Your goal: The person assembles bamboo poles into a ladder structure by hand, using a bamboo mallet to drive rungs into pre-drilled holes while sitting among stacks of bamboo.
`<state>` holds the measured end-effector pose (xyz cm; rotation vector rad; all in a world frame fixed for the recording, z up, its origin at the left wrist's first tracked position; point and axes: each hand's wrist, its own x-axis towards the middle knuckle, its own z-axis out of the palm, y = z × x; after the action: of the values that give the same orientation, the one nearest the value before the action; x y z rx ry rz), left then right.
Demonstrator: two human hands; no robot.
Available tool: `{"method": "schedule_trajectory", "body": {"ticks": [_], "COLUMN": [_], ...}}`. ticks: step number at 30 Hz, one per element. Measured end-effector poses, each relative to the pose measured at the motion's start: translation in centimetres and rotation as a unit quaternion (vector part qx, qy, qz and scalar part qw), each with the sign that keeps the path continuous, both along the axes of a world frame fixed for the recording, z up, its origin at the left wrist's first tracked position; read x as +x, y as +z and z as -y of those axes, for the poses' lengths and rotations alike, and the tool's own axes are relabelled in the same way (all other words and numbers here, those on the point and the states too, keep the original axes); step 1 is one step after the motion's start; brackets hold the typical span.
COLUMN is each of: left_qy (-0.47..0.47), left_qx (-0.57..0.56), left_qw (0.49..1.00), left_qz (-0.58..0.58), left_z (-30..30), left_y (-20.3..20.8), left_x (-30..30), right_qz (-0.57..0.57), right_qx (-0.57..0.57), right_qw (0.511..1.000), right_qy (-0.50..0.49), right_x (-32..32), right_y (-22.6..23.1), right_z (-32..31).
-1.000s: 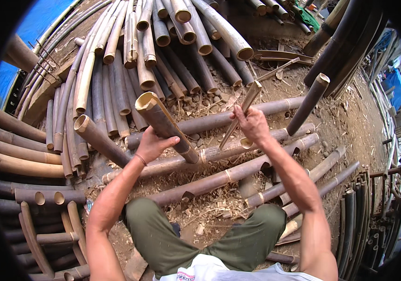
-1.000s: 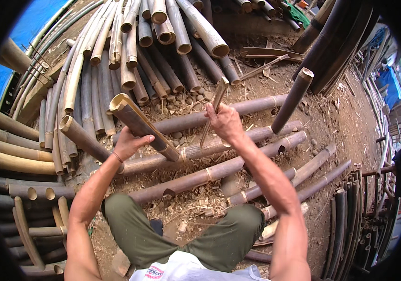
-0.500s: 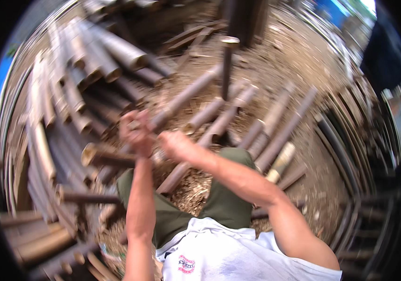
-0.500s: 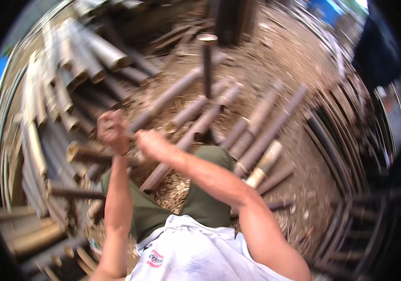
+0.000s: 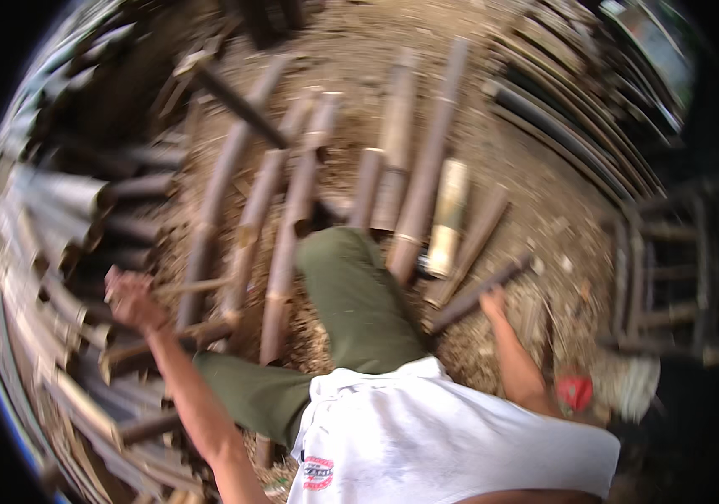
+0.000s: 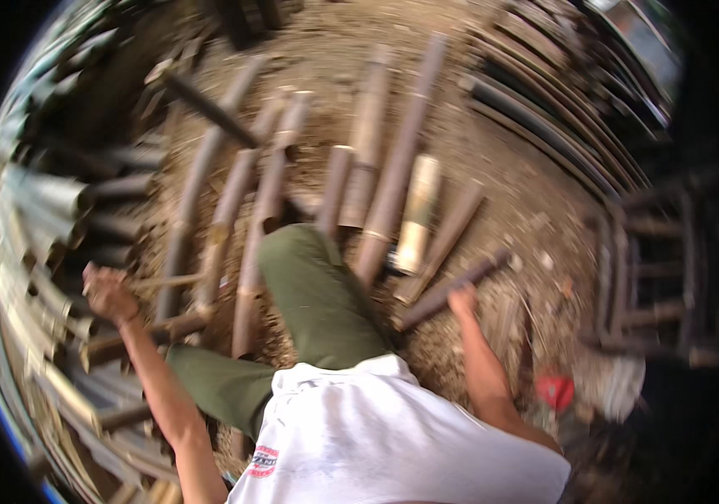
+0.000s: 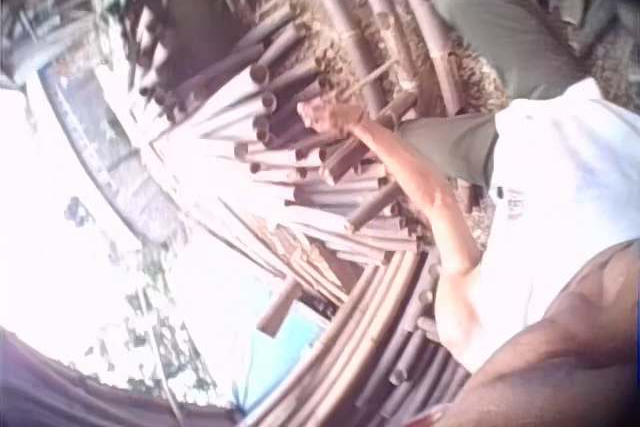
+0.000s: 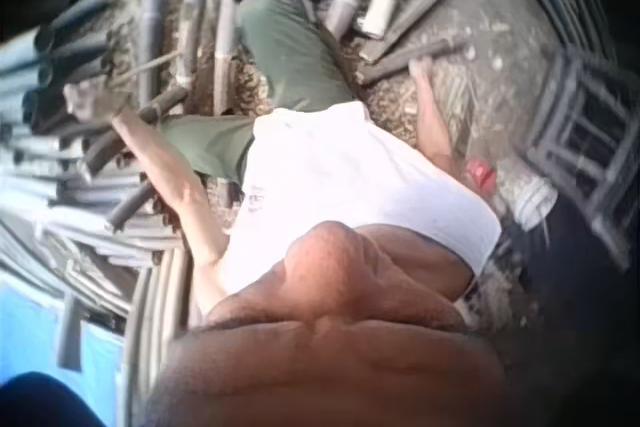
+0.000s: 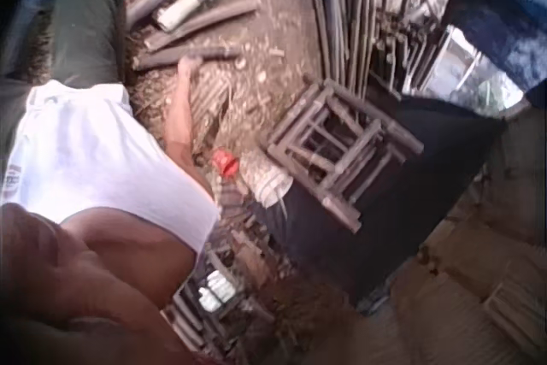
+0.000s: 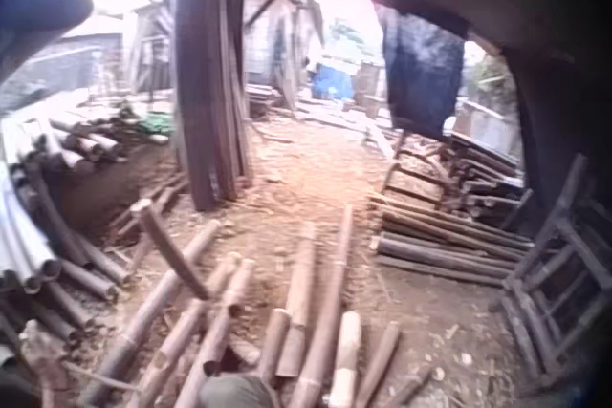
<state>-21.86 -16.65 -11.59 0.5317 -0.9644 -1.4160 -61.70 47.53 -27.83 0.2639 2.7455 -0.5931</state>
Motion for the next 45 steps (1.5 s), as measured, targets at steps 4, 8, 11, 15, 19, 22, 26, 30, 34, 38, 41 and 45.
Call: {"method": "schedule_trajectory", "body": {"ticks": [4,8,11,15,19,22,26,30,34,38,41,45], "left_qy": [0.145,0.142,0.218,0.19,0.099,0.058,0.099,0.328,-0.012,-0.141,-0.331,-0.43], "left_qx": [0.068,0.118,0.131,0.223,0.263,0.257,0.13,0.033,-0.123,-0.108,0.099,0.09], "left_qw": [0.934,0.932,0.856,0.825,0.801,0.806,0.657,0.699,0.816,0.655,0.603,0.581], "left_qz": [0.318,0.311,0.45,0.484,0.528,0.53,0.736,0.634,0.565,0.735,0.719,0.685], "left_z": [6.4,10.0,9.8,5.8,6.8,9.0,11.9,1.4,-13.4,-17.3,-14.1,-11.9], "left_y": [1.4,-0.3,-6.9,-8.2,-7.6,-7.8,-11.7,-8.1,-8.7,-15.1,-16.4,-15.1], "left_x": [-3.3,-5.6,0.0,-3.9,0.9,-5.2,0.8,-3.2,-11.5,-12.2,-10.5,-10.1], "right_qz": [0.077,0.178,0.2,0.186,0.204,0.191,0.176,-0.133,-0.132,-0.177,-0.178,-0.258], "right_qx": [0.014,-0.125,-0.093,-0.018,-0.007,-0.016,-0.1,0.004,-0.202,-0.053,0.037,-0.08], "right_qw": [0.985,0.972,0.973,0.981,0.974,0.973,0.979,0.986,0.966,0.968,0.981,0.947], "right_qy": [0.151,-0.088,-0.074,-0.061,-0.103,-0.13,0.038,0.096,0.091,0.173,0.072,0.176], "right_x": [4.7,7.3,8.3,6.3,6.0,6.7,7.8,5.0,4.1,2.5,-1.3,-2.6], "right_y": [-4.7,-7.0,-5.0,-3.1,-3.1,-3.0,-1.2,-2.0,1.3,1.7,0.4,1.1], "right_z": [-3.6,-1.7,0.8,0.0,1.3,-0.1,2.8,1.9,10.5,18.0,18.1,19.5]}}
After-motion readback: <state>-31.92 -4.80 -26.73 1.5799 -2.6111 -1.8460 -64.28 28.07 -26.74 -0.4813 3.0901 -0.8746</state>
